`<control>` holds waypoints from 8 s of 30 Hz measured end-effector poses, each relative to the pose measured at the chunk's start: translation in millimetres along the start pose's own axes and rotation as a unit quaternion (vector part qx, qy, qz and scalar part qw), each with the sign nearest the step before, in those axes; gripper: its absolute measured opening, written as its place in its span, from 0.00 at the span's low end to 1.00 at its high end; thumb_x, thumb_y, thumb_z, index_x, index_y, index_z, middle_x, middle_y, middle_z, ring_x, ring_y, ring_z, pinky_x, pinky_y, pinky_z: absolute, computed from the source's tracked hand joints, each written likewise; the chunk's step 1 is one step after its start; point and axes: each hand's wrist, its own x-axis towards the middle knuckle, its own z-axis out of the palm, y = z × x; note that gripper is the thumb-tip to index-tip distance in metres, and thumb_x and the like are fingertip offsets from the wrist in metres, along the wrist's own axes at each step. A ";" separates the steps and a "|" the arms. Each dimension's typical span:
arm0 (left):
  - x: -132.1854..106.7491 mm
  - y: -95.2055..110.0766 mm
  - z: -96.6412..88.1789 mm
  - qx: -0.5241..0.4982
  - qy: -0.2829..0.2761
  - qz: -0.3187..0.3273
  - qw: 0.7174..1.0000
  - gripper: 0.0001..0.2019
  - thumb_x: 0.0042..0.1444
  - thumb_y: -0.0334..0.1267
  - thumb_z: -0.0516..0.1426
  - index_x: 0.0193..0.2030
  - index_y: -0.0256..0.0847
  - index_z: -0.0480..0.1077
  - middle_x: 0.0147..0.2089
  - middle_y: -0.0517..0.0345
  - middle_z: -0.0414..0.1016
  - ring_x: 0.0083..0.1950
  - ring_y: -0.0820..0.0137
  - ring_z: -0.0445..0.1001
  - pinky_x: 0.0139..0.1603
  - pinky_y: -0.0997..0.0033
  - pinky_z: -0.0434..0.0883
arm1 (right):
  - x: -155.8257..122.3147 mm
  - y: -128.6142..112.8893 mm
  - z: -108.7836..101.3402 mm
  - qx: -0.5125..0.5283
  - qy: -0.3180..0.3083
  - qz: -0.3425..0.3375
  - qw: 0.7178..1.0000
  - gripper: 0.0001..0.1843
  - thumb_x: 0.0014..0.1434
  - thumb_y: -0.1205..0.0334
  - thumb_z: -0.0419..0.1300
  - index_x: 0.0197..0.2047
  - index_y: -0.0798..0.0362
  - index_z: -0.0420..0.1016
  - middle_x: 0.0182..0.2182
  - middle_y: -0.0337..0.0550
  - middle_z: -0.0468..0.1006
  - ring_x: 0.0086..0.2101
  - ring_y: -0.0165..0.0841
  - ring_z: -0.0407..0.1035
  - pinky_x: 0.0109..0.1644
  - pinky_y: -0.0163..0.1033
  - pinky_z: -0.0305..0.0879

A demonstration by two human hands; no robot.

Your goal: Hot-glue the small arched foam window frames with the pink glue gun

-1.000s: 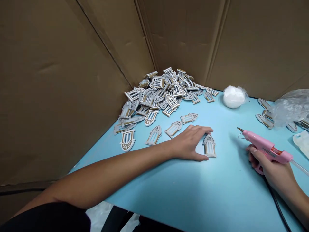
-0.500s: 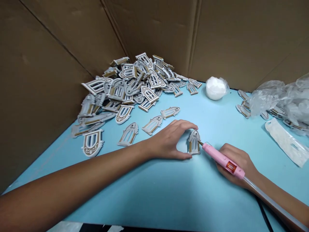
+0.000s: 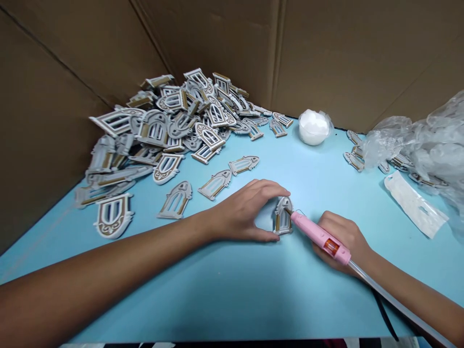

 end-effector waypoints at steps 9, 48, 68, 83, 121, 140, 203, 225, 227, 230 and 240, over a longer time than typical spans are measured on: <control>-1.4 -5.1 4.8 0.007 0.007 -0.003 1.000 0.37 0.58 0.57 0.67 0.67 0.43 0.60 0.61 0.42 0.75 0.63 0.53 0.74 0.65 0.49 0.69 | 4.3 -3.6 -1.6 -0.030 0.010 0.001 0.999 0.14 0.64 0.68 0.56 0.27 0.49 0.60 0.23 0.35 0.62 0.23 0.28 0.56 0.26 0.36 0.52; 4.8 2.0 -1.6 0.059 -0.100 -0.084 0.990 0.42 0.54 0.65 0.65 0.68 0.42 0.63 0.65 0.41 0.72 0.69 0.45 0.65 0.69 0.47 0.58 | 12.6 6.4 -20.2 -0.007 0.098 0.151 0.984 0.08 0.63 0.70 0.60 0.33 0.50 0.67 0.28 0.37 0.74 0.27 0.30 0.69 0.31 0.35 0.63; 6.9 5.8 -16.0 0.036 -0.162 -0.052 0.985 0.35 0.52 0.36 0.56 0.70 0.40 0.63 0.68 0.44 0.69 0.70 0.49 0.64 0.70 0.46 0.61 | 20.5 5.7 -27.4 0.040 0.127 0.237 0.962 0.12 0.61 0.64 0.60 0.27 0.49 0.63 0.21 0.32 0.60 0.21 0.28 0.56 0.27 0.37 0.55; 8.6 2.7 -21.9 0.023 -0.125 -0.170 0.977 0.32 0.59 0.40 0.54 0.71 0.37 0.62 0.70 0.43 0.68 0.72 0.51 0.63 0.74 0.47 0.60 | 20.9 5.0 -28.8 0.043 0.131 0.241 0.961 0.12 0.61 0.65 0.60 0.27 0.49 0.63 0.20 0.32 0.61 0.21 0.28 0.55 0.27 0.37 0.55; 14.2 -6.9 -18.5 -0.035 -0.072 -0.190 0.978 0.15 0.67 0.48 0.55 0.40 0.42 0.79 0.40 0.53 0.81 0.45 0.62 0.76 0.50 0.64 0.71 | 19.0 7.3 -25.5 0.022 0.109 0.229 0.967 0.14 0.64 0.59 0.60 0.27 0.48 0.64 0.21 0.34 0.63 0.21 0.30 0.59 0.27 0.38 0.56; 17.5 2.5 -13.8 -0.032 -0.060 -0.223 0.972 0.15 0.65 0.50 0.55 0.38 0.43 0.78 0.41 0.53 0.80 0.45 0.62 0.76 0.50 0.62 0.70 | 20.8 8.5 -24.6 0.029 0.104 0.231 0.967 0.13 0.63 0.58 0.60 0.28 0.48 0.64 0.22 0.35 0.67 0.22 0.31 0.61 0.28 0.39 0.58; 14.8 12.8 -29.4 -0.064 -0.137 -0.178 0.972 0.18 0.59 0.41 0.61 0.55 0.43 0.70 0.56 0.53 0.75 0.58 0.60 0.72 0.62 0.64 0.68 | 12.5 22.6 -23.2 0.075 0.130 0.384 0.911 0.15 0.58 0.49 0.60 0.27 0.49 0.68 0.21 0.36 0.68 0.23 0.31 0.63 0.29 0.37 0.60; 12.1 13.6 -26.1 0.065 -0.136 -0.211 0.966 0.36 0.45 0.42 0.71 0.60 0.43 0.62 0.64 0.46 0.67 0.66 0.48 0.66 0.65 0.53 0.66 | 10.1 29.4 -21.8 0.092 0.122 0.385 0.910 0.13 0.61 0.52 0.62 0.30 0.51 0.73 0.19 0.37 0.71 0.21 0.34 0.66 0.24 0.39 0.60; 11.2 10.5 -26.5 0.029 -0.132 -0.215 0.967 0.35 0.48 0.39 0.69 0.62 0.44 0.61 0.64 0.47 0.68 0.66 0.50 0.67 0.65 0.55 0.67 | 12.0 27.0 -23.1 0.090 0.110 0.346 0.927 0.12 0.61 0.53 0.61 0.29 0.51 0.72 0.21 0.38 0.72 0.23 0.34 0.67 0.26 0.39 0.62; 10.0 7.3 -21.7 0.018 -0.099 -0.224 0.969 0.32 0.49 0.39 0.69 0.60 0.43 0.62 0.61 0.48 0.71 0.63 0.52 0.70 0.64 0.56 0.68 | 14.0 21.4 -22.6 0.086 0.083 0.239 0.963 0.11 0.62 0.58 0.60 0.28 0.50 0.70 0.24 0.38 0.73 0.25 0.32 0.68 0.29 0.38 0.65; 4.3 6.3 4.3 0.019 -0.004 -0.095 0.995 0.35 0.52 0.43 0.71 0.62 0.44 0.58 0.62 0.45 0.71 0.64 0.54 0.70 0.67 0.53 0.65 | 7.0 1.5 0.7 0.017 0.054 -0.007 0.998 0.07 0.64 0.67 0.58 0.33 0.49 0.67 0.26 0.40 0.72 0.25 0.31 0.67 0.27 0.35 0.62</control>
